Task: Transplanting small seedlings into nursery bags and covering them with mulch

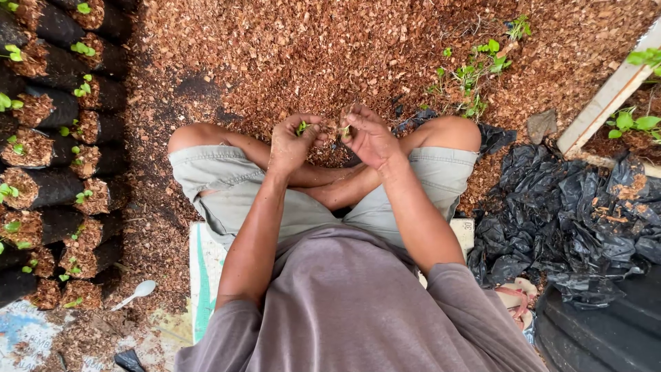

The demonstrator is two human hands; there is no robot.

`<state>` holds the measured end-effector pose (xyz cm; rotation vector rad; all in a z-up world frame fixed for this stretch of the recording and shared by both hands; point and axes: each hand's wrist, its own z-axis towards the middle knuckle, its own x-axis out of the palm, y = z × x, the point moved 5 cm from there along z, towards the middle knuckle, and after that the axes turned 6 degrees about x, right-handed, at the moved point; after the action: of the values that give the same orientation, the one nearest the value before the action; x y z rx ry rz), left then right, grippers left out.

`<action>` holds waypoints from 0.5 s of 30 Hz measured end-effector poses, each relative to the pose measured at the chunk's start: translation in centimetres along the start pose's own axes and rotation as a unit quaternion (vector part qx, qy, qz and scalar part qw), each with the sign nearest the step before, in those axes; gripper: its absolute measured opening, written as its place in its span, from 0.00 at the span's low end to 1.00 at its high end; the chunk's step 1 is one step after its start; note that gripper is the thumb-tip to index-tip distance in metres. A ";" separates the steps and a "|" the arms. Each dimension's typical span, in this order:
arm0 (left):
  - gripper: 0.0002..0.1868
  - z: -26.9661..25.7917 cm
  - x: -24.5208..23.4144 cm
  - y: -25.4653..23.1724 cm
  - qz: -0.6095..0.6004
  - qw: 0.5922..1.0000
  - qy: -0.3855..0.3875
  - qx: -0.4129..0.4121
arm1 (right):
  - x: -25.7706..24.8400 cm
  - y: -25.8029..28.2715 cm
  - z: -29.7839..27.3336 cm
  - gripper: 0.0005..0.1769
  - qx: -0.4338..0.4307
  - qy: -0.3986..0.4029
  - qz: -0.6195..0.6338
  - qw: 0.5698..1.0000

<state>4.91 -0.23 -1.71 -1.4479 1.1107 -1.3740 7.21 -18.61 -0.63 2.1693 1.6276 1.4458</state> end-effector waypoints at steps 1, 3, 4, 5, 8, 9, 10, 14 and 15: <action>0.08 0.1 -0.2 -0.2 0.000 1.000 0.000 -0.001 | -0.2 1.2 -0.3 0.08 0.000 0.000 0.001 1.000; 0.06 0.1 -0.7 -0.5 0.037 0.999 -0.003 0.002 | -0.9 4.0 -1.1 0.07 -0.064 -0.048 -0.092 0.993; 0.06 -0.2 -1.2 -0.5 0.037 0.999 -0.002 -0.002 | -1.2 5.3 -1.5 0.07 -0.062 -0.050 -0.090 0.993; 0.04 0.0 -1.7 -0.4 0.027 0.999 -0.014 -0.021 | -1.9 7.5 -1.9 0.06 -0.109 -0.110 -0.165 0.974; 0.05 -0.2 -2.7 -2.3 0.109 0.994 -0.019 -0.025 | -3.0 11.7 -3.0 0.10 -0.191 -0.252 -0.420 0.851; 0.08 0.1 -2.9 -3.5 0.199 0.980 -0.015 0.001 | -2.9 13.3 -3.3 0.19 -0.223 -0.320 -0.583 0.713; 0.08 0.3 -3.1 -3.3 0.199 0.980 -0.012 0.001 | -1.9 12.8 -3.4 0.19 -0.223 -0.322 -0.582 0.713; 0.06 -0.1 -4.7 -1.3 0.151 0.987 -0.043 -0.026 | 4.6 6.6 -3.5 0.31 -0.092 -0.141 -0.727 0.665; 0.06 -0.3 -5.3 -0.8 0.121 0.991 -0.048 -0.025 | 6.6 4.1 -3.7 0.34 -0.028 -0.079 -0.768 0.635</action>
<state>4.60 5.06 -2.31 -1.3496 1.2208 -1.1034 7.53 -16.95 7.84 0.1928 2.1359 0.5737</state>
